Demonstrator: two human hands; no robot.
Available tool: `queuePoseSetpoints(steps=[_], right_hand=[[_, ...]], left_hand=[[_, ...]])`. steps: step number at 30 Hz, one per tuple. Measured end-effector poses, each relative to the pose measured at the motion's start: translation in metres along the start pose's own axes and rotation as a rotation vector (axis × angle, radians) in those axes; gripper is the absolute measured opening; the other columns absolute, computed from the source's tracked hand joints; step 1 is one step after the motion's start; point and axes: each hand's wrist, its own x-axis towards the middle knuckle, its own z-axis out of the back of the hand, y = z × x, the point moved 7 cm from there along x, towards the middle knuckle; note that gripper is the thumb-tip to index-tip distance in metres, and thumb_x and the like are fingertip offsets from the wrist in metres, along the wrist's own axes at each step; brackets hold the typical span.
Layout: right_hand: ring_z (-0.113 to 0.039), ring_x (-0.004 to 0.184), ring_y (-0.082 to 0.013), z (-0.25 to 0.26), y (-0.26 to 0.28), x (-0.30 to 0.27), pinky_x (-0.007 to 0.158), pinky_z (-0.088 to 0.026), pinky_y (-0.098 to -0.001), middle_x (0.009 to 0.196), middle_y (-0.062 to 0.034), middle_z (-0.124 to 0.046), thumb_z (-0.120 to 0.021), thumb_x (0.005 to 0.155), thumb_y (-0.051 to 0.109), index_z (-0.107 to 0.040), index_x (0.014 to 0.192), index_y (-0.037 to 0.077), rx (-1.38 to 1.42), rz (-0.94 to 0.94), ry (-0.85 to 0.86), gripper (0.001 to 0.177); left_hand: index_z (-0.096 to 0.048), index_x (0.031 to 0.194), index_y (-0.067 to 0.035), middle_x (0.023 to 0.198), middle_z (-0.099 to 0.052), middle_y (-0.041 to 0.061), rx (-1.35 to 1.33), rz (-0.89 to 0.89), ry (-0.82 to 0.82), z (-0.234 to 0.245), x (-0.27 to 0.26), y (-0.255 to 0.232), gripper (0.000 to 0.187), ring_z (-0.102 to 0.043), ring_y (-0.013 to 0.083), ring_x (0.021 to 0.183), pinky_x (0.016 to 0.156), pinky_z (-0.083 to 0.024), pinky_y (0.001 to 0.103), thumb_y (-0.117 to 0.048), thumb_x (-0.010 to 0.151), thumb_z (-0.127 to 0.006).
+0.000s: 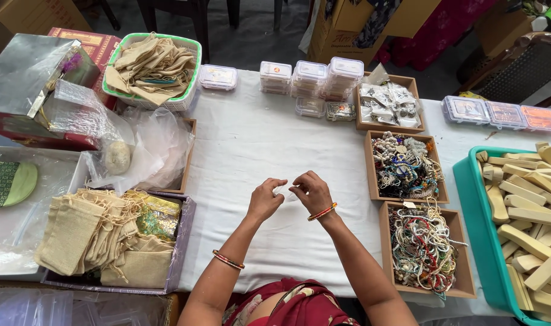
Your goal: The person arranges beaded necklaces on a white tablecloth, straightening them by hand. They then place the necklaces into small beige cloth pouches and seal them. Finally, the person places the pouches into clear plastic containers and stacks them on the table.
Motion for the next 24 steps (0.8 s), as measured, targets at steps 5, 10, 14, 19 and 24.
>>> queuePoseSetpoints(steps=[5, 10, 14, 19, 24], right_hand=[[-0.075, 0.077, -0.0159, -0.003, -0.003, 0.001, 0.067, -0.063, -0.0251, 0.094, -0.0066, -0.071, -0.078, 0.09, 0.011, -0.07, 0.093, 0.006, 0.202, -0.002, 0.031, 0.01], [-0.07, 0.096, -0.0255, 0.0, 0.0, 0.002, 0.077, -0.057, -0.0356, 0.125, -0.01, -0.067, -0.059, 0.08, -0.012, -0.069, 0.097, 0.003, -0.013, -0.037, 0.064, 0.025], [-0.064, 0.115, -0.0298, 0.02, -0.003, 0.0, 0.089, -0.056, -0.0381, 0.134, -0.0131, -0.06, -0.055, 0.079, -0.014, -0.066, 0.108, 0.003, 0.039, 0.063, -0.184, 0.035], [-0.067, 0.11, -0.0216, 0.037, -0.032, -0.029, 0.091, -0.06, -0.0327, 0.133, -0.0115, -0.06, -0.053, 0.086, -0.012, -0.061, 0.113, 0.004, 0.195, 0.025, -0.343, 0.032], [-0.076, 0.099, -0.0224, 0.008, -0.111, -0.077, 0.084, -0.061, -0.0319, 0.113, -0.0105, -0.072, -0.055, 0.091, -0.009, -0.067, 0.113, 0.007, 0.115, -0.333, -0.124, 0.03]], left_hand=[[-0.073, 0.123, -0.016, 0.127, -0.07, -0.004, -0.013, 0.045, 0.041, -0.003, -0.001, 0.005, 0.042, -0.072, 0.0115, 0.074, 0.076, -0.061, 0.03, -0.006, 0.083, -0.063], [-0.073, 0.123, -0.015, 0.13, -0.07, -0.004, -0.058, 0.025, 0.046, 0.006, -0.001, -0.004, 0.041, -0.076, 0.0135, 0.079, 0.076, -0.06, 0.03, -0.002, 0.086, -0.06], [-0.071, 0.124, -0.015, 0.13, -0.07, -0.001, -0.125, -0.315, -0.054, 0.028, -0.006, -0.04, 0.039, -0.075, 0.0154, 0.087, 0.075, -0.062, 0.028, -0.001, 0.091, -0.058], [-0.06, 0.131, -0.014, 0.128, -0.066, 0.001, -0.124, -0.359, 0.146, 0.023, -0.033, -0.013, 0.045, -0.073, 0.0138, 0.097, 0.08, -0.063, 0.029, -0.007, 0.086, -0.063], [-0.061, 0.126, -0.018, 0.131, -0.061, 0.001, 0.252, 0.091, 0.052, 0.03, -0.056, 0.09, 0.045, -0.072, 0.025, 0.085, 0.082, -0.058, 0.04, -0.007, 0.082, -0.063]])
